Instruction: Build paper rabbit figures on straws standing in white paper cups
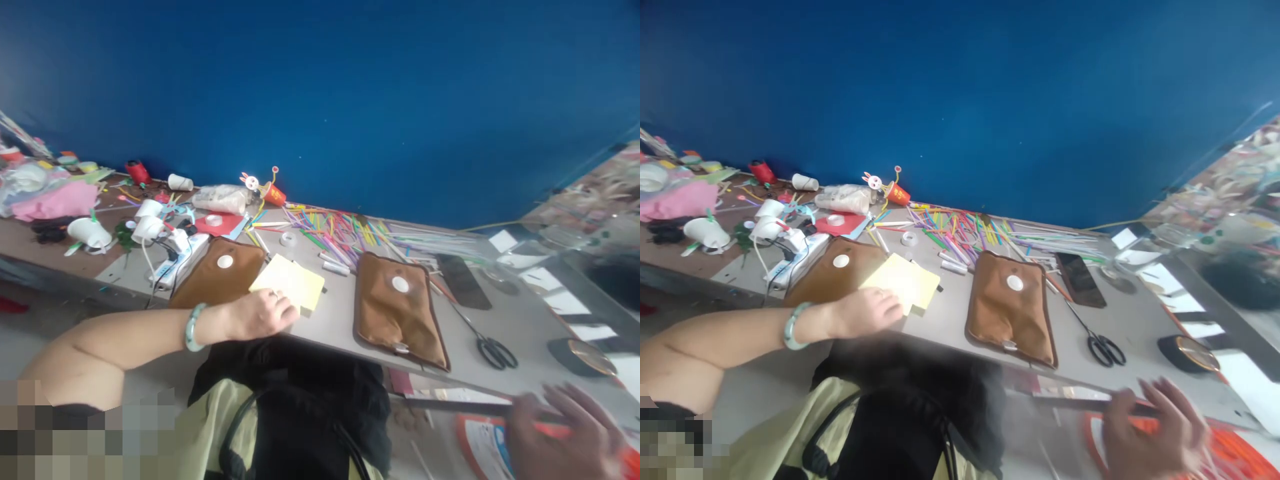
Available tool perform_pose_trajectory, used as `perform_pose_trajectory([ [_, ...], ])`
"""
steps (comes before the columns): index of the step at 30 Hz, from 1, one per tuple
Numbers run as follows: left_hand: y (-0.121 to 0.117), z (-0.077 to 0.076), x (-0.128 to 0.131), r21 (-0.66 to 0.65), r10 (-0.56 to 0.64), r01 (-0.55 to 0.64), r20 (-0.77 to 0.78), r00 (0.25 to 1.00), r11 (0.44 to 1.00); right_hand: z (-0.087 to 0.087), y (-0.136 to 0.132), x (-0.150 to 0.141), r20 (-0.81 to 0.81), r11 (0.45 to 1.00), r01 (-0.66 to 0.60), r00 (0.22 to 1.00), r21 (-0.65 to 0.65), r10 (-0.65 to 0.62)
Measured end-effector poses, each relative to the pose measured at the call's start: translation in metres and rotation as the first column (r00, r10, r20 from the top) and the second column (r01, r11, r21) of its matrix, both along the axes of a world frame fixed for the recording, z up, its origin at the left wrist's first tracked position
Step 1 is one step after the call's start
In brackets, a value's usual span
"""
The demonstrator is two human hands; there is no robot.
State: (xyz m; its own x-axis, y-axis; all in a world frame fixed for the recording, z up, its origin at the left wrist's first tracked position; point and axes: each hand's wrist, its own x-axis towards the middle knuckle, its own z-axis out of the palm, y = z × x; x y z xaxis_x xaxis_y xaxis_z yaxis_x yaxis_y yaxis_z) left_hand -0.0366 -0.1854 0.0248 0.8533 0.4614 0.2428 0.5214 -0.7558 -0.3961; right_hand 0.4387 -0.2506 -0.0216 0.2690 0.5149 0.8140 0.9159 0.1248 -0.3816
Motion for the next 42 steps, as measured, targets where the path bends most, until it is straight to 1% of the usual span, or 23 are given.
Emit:
perform_pose_trajectory([
  [1, -0.008, -0.011, 0.010, -0.027, -0.046, 0.045, -0.028, 0.999, 0.999, -0.005, 0.010, -0.011, 0.032, 0.998, -0.023, 0.999, 0.067, 0.021],
  [2, -0.014, -0.020, 0.018, -0.068, -0.074, 0.070, -0.053, 0.996, 0.995, -0.008, 0.020, -0.024, 0.066, 0.994, -0.081, 0.995, 0.079, 0.076],
  [3, -0.019, -0.026, 0.026, -0.109, -0.093, 0.086, -0.067, 0.993, 0.990, -0.008, 0.029, -0.038, 0.105, 0.985, -0.165, 0.981, 0.039, 0.161],
  [4, -0.022, -0.030, 0.033, -0.145, -0.102, 0.090, -0.078, 0.992, 0.985, -0.006, 0.039, -0.053, 0.164, 0.966, -0.257, 0.952, -0.027, 0.258],
  [5, -0.024, -0.031, 0.039, -0.177, -0.102, 0.086, -0.084, 0.991, 0.980, -0.002, 0.048, -0.068, 0.204, 0.933, -0.344, 0.911, -0.104, 0.358],
  [7, -0.025, -0.028, 0.048, -0.237, -0.084, 0.063, -0.084, 0.993, 0.970, 0.007, 0.065, -0.098, 0.234, 0.841, -0.478, 0.813, -0.252, 0.533],
  [8, -0.025, -0.025, 0.051, -0.267, -0.067, 0.043, -0.079, 0.995, 0.963, 0.012, 0.075, -0.113, 0.239, 0.795, -0.523, 0.767, -0.307, 0.596],
  [10, -0.025, -0.020, 0.052, -0.317, -0.006, -0.013, -0.060, 0.998, 0.948, 0.020, 0.093, -0.140, 0.222, 0.719, -0.544, 0.709, -0.432, 0.670],
  [12, -0.026, -0.018, 0.048, -0.345, 0.072, -0.081, -0.039, 0.997, 0.935, 0.027, 0.112, -0.165, 0.219, 0.653, -0.508, 0.670, -0.562, 0.709],
  [14, -0.029, -0.021, 0.042, -0.357, 0.122, -0.125, -0.031, 0.992, 0.926, 0.033, 0.130, -0.188, 0.215, 0.597, -0.405, 0.674, -0.692, 0.706],
  [16, -0.033, -0.026, 0.037, -0.369, 0.141, -0.142, -0.030, 0.990, 0.918, 0.039, 0.146, -0.210, 0.213, 0.519, -0.293, 0.672, -0.803, 0.709],
  [18, -0.035, -0.030, 0.036, -0.393, 0.158, -0.160, -0.039, 0.987, 0.906, 0.045, 0.158, -0.229, 0.224, 0.459, -0.183, 0.683, -0.869, 0.696],
  [19, -0.034, -0.031, 0.037, -0.407, 0.163, -0.169, -0.050, 0.985, 0.898, 0.046, 0.163, -0.237, 0.230, 0.430, -0.143, 0.676, -0.891, 0.700],
  [22, -0.028, -0.030, 0.042, -0.441, 0.145, -0.164, -0.076, 0.987, 0.883, 0.046, 0.175, -0.255, 0.242, 0.366, -0.068, 0.636, -0.928, 0.732],
  [25, -0.015, -0.027, 0.047, -0.452, 0.092, -0.108, -0.058, 0.994, 0.885, 0.044, 0.184, -0.260, 0.244, 0.354, -0.055, 0.624, -0.934, 0.743],
  [30, 0.010, -0.024, 0.060, -0.454, 0.013, -0.032, -0.044, 0.999, 0.891, 0.045, 0.196, -0.257, 0.265, 0.368, -0.032, 0.637, -0.929, 0.724],
  [33, 0.028, -0.027, 0.072, -0.456, -0.032, 0.013, -0.035, 0.999, 0.890, 0.046, 0.203, -0.258, 0.266, 0.370, -0.032, 0.636, -0.929, 0.724],
  [35, 0.043, -0.035, 0.077, -0.469, -0.069, 0.054, -0.015, 0.998, 0.882, 0.045, 0.207, -0.261, 0.264, 0.370, -0.037, 0.634, -0.928, 0.727],
  [37, 0.058, -0.046, 0.077, -0.491, -0.076, 0.088, 0.043, 0.996, 0.867, 0.044, 0.209, -0.262, 0.265, 0.374, -0.038, 0.639, -0.927, 0.722],
  [38, 0.065, -0.053, 0.077, -0.499, -0.057, 0.093, 0.086, 0.995, 0.862, 0.044, 0.210, -0.262, 0.268, 0.377, -0.034, 0.645, -0.926, 0.716],
  [40, 0.076, -0.066, 0.075, -0.474, -0.005, 0.090, 0.177, 0.984, 0.876, 0.046, 0.208, -0.257, 0.272, 0.389, -0.034, 0.658, -0.921, 0.702],
  [42, 0.082, -0.075, 0.073, -0.455, 0.029, 0.062, 0.190, 0.981, 0.888, 0.051, 0.200, -0.245, 0.255, 0.419, -0.086, 0.677, -0.904, 0.691],
])
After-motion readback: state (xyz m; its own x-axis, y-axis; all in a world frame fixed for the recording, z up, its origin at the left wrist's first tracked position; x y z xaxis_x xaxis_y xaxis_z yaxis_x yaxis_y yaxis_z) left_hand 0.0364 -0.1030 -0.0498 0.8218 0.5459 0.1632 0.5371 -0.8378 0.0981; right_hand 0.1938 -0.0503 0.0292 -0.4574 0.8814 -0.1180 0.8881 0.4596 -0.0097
